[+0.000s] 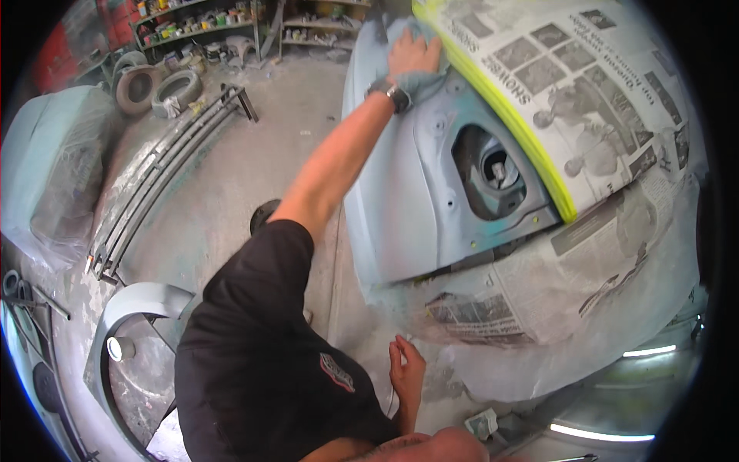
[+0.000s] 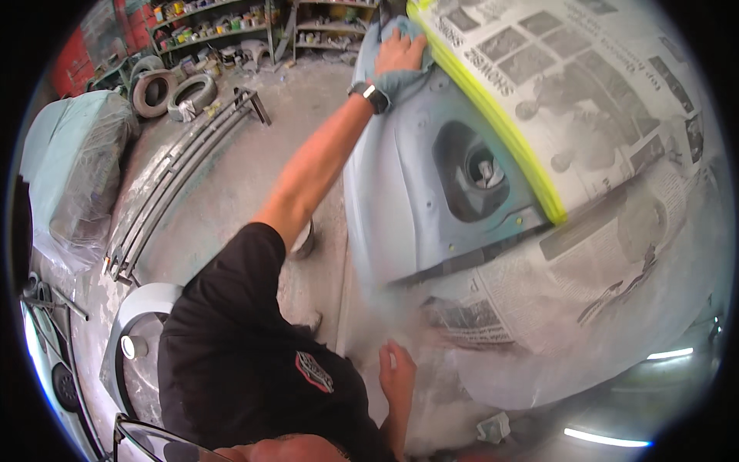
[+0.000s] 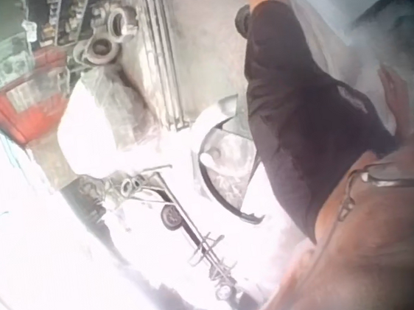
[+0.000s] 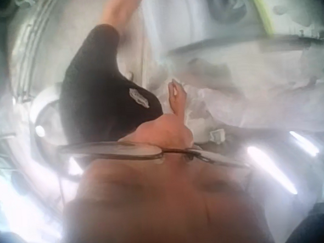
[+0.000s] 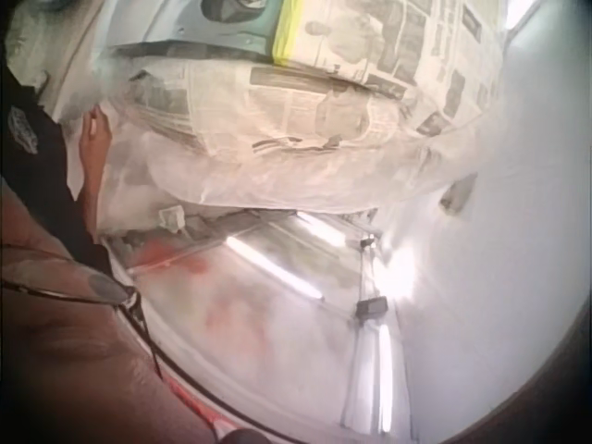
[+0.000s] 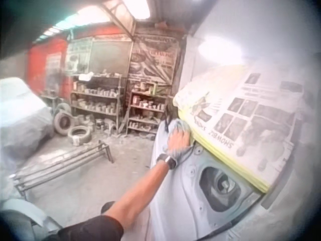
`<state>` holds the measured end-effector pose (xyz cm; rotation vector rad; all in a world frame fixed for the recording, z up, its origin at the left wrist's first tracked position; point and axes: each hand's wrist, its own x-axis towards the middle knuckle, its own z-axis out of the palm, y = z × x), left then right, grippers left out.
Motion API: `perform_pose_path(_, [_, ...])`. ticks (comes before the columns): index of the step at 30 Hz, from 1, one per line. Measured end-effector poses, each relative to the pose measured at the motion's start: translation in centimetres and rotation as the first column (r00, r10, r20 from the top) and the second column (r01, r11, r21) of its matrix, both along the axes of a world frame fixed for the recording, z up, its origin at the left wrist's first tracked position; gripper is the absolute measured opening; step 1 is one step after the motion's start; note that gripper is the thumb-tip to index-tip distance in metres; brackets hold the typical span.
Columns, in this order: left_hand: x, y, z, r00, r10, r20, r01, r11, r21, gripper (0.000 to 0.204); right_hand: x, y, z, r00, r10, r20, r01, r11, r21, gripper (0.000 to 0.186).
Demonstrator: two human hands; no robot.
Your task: The person wipes down a car door panel with a cloth, then uses a sanding block to wet sand various car body components, dipping the block into a bucket of water repeatedly and wiping the surfaces with a cloth.
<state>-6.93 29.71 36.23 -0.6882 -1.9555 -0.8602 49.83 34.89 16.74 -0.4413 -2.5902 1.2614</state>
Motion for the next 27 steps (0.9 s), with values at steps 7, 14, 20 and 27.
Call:
perform_pose_path(7, [17.5,0.2,-6.1,0.962,-0.267,0.06,0.238,0.925,0.295,0.041,-1.8,0.3,-0.7,0.993,0.09,0.071,-0.093,0.995,0.033,0.027])
perform_pose_path(14, [28.6,0.3,-11.0,0.931,-0.366,0.013,0.342,0.882,0.324,0.057,-1.4,2.0,0.0,0.974,0.212,0.08,-0.216,0.975,0.048,0.03])
perform_pose_path(20, [32.7,-0.9,-25.1,0.922,-0.324,0.211,0.312,0.946,0.09,0.065,1.8,4.0,-0.5,0.968,0.19,0.163,-0.199,0.979,0.042,0.031])
perform_pose_path(27, [34.0,0.4,-44.3,0.855,-0.27,0.443,0.078,0.911,0.405,0.068,8.3,5.9,-3.7,0.947,0.199,0.253,-0.235,0.965,0.119,0.03])
